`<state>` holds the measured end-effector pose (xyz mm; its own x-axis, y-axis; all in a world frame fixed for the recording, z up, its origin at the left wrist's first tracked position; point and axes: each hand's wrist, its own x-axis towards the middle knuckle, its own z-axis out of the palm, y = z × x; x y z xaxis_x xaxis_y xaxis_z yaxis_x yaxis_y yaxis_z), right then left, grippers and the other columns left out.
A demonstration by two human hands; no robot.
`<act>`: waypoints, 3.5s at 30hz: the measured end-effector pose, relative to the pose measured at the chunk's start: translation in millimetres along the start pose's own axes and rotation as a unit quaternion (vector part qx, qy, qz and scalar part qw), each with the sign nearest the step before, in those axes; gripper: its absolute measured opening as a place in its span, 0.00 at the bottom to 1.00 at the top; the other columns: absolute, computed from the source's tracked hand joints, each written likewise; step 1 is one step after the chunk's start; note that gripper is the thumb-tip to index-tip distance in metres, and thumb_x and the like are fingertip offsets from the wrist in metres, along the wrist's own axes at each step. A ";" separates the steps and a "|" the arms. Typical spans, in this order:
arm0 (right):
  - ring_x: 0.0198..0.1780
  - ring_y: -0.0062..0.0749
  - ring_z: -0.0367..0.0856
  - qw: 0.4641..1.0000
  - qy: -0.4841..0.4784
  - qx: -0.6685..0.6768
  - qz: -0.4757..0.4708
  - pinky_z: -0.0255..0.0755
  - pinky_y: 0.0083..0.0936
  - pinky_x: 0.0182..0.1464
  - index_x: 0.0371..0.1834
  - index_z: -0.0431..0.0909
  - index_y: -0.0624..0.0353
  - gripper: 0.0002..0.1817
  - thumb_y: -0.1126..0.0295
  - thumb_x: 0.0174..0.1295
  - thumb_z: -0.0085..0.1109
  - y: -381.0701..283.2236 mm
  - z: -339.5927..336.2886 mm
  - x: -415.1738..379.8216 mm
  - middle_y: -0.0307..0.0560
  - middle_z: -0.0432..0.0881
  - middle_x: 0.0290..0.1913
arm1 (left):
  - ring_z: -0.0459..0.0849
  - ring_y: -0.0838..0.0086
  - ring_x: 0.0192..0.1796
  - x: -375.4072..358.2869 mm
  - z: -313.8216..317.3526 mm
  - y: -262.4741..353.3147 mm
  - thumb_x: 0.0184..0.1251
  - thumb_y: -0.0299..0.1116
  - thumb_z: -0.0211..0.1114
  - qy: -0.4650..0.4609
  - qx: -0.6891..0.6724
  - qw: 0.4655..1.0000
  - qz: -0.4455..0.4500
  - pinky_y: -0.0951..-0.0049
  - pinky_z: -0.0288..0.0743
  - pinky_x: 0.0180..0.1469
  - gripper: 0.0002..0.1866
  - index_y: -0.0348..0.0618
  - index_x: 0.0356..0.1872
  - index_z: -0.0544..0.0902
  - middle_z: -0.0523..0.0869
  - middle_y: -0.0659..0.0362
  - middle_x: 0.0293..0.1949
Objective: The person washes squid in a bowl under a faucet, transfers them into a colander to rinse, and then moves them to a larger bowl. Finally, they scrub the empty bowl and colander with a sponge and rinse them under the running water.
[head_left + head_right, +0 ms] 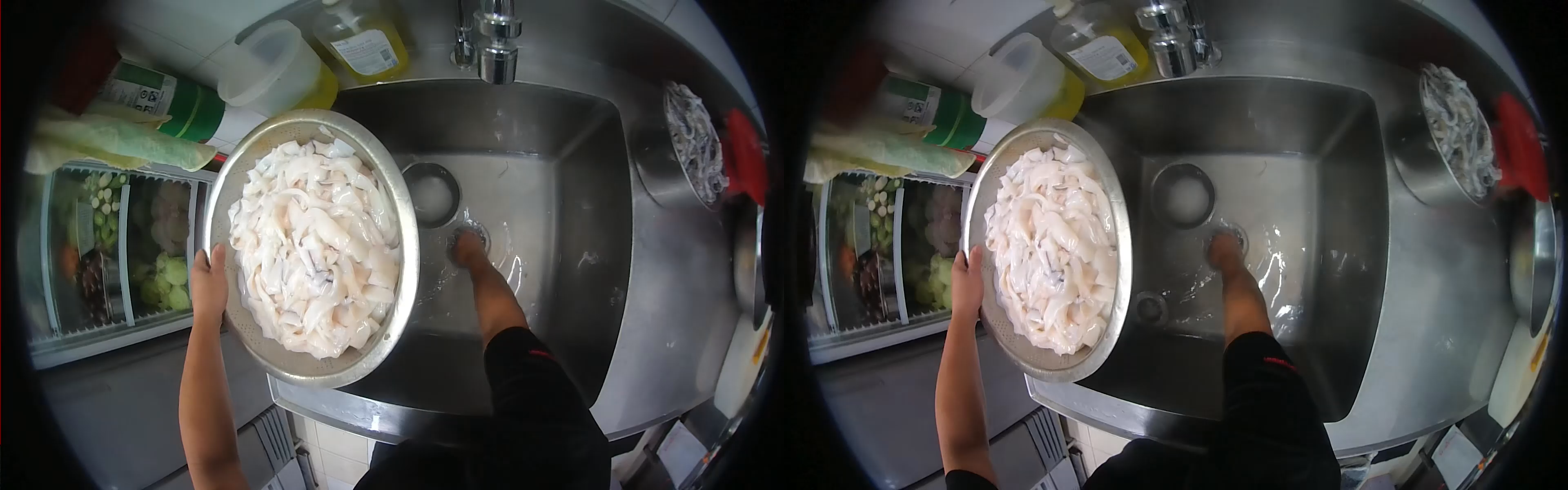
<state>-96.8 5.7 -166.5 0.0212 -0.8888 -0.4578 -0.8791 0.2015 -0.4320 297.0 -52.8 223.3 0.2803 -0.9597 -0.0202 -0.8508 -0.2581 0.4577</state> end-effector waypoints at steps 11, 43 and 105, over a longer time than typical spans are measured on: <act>0.56 0.50 0.79 0.990 0.030 0.087 0.108 0.73 0.43 0.58 0.47 0.81 0.60 0.15 0.66 0.59 0.55 6.4 33.3 0.8 0.59 0.81 0.52 | 0.72 0.73 0.34 -6.0 -2.9 4.6 0.74 0.48 0.56 -0.004 0.022 1.000 0.005 0.69 0.70 0.42 0.22 0.32 0.41 0.77 0.79 0.56 0.31; 0.60 0.48 0.78 0.984 -0.094 0.065 0.139 0.72 0.43 0.61 0.54 0.81 0.57 0.18 0.67 0.67 0.45 20.4 31.5 31.1 0.57 0.80 0.58 | 0.76 0.73 0.39 -5.5 -1.2 7.6 0.74 0.47 0.56 -0.021 -0.007 1.000 -0.014 0.70 0.71 0.45 0.22 0.33 0.44 0.77 0.82 0.55 0.36; 0.52 0.53 0.82 0.990 -0.008 0.094 0.103 0.77 0.42 0.54 0.52 0.78 0.63 0.19 0.73 0.56 0.56 8.8 -86.6 -99.6 0.62 0.82 0.49 | 0.82 0.53 0.46 -1.5 -7.2 3.7 0.72 0.48 0.57 0.005 0.062 0.996 0.064 0.60 0.72 0.52 0.27 0.26 0.49 0.77 0.83 0.39 0.43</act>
<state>-147.9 60.3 -57.5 -0.1405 -0.8148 -0.5624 -0.7614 0.4521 -0.4647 296.6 -51.5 231.4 0.1693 -0.9848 0.0396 -0.9282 -0.1458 0.3422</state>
